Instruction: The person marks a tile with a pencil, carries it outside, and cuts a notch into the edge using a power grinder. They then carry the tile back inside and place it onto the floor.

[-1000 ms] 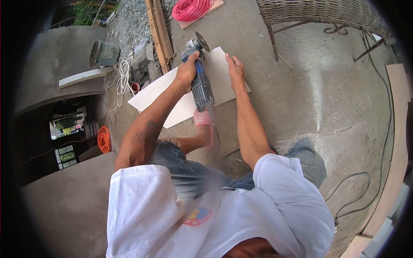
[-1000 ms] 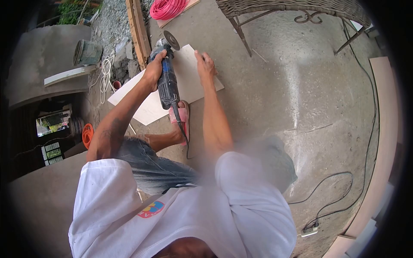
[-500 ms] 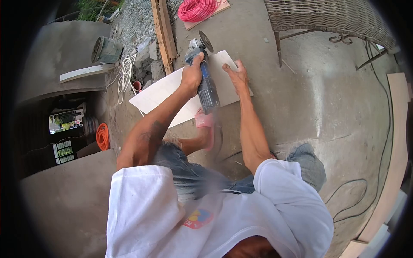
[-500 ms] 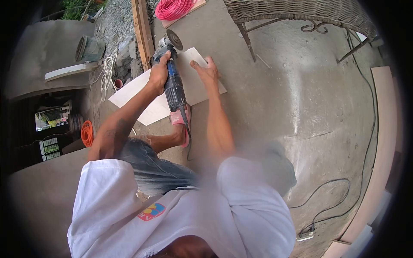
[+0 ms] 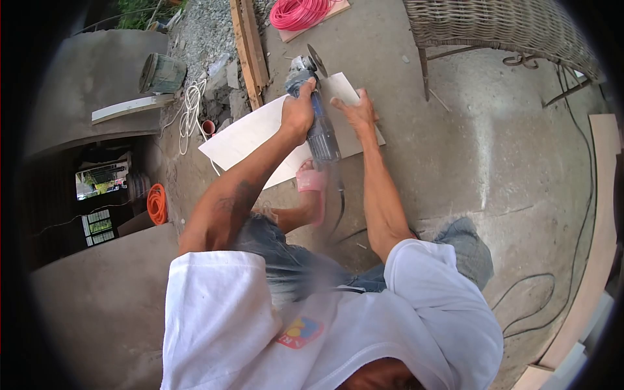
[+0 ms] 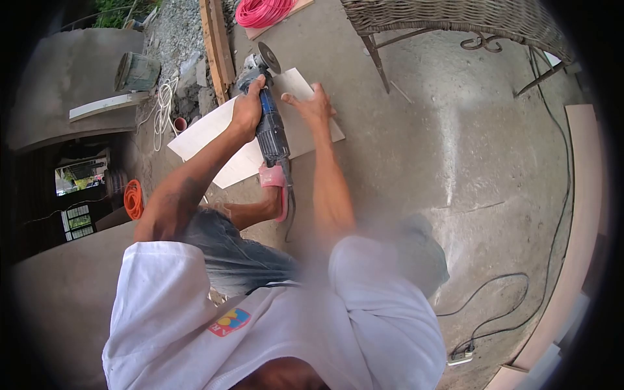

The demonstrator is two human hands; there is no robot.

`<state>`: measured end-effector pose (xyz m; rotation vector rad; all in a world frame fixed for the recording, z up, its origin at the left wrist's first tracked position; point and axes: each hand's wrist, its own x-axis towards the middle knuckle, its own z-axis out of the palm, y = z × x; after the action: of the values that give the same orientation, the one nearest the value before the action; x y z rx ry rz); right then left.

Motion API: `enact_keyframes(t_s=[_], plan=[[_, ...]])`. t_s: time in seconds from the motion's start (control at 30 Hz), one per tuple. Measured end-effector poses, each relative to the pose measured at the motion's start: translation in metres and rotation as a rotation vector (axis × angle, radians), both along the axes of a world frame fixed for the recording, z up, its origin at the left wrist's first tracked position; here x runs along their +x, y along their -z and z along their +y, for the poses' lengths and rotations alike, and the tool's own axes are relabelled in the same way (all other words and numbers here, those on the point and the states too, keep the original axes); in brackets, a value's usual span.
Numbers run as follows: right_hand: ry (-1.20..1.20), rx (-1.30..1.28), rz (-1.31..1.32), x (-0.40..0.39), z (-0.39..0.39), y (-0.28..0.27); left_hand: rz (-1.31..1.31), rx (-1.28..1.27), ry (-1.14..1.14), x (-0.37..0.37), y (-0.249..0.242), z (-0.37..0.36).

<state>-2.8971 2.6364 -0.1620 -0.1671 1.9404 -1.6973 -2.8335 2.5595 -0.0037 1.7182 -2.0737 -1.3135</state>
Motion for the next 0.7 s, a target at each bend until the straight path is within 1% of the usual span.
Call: enact_keyframes(t_s=[0.1,0.2,0.3,0.53,0.7], plan=[[-0.096,0.062,-0.042,-0.007,0.000,-0.001,0.006,-0.030,0.009,-0.007,-0.001,0.003],[-0.115,0.057,-0.007,-0.007,-0.001,0.000,-0.028,-0.055,0.011,-0.011,-0.009,0.011],[-0.088,0.094,0.050,-0.004,-0.002,0.000,-0.028,-0.103,-0.016,-0.013,-0.001,0.009],[-0.127,0.122,0.022,-0.005,-0.002,-0.002,-0.134,-0.158,-0.021,-0.014,0.002,0.008],[-0.128,0.132,0.039,-0.005,0.000,-0.006,-0.134,-0.123,-0.031,-0.014,0.005,0.002]])
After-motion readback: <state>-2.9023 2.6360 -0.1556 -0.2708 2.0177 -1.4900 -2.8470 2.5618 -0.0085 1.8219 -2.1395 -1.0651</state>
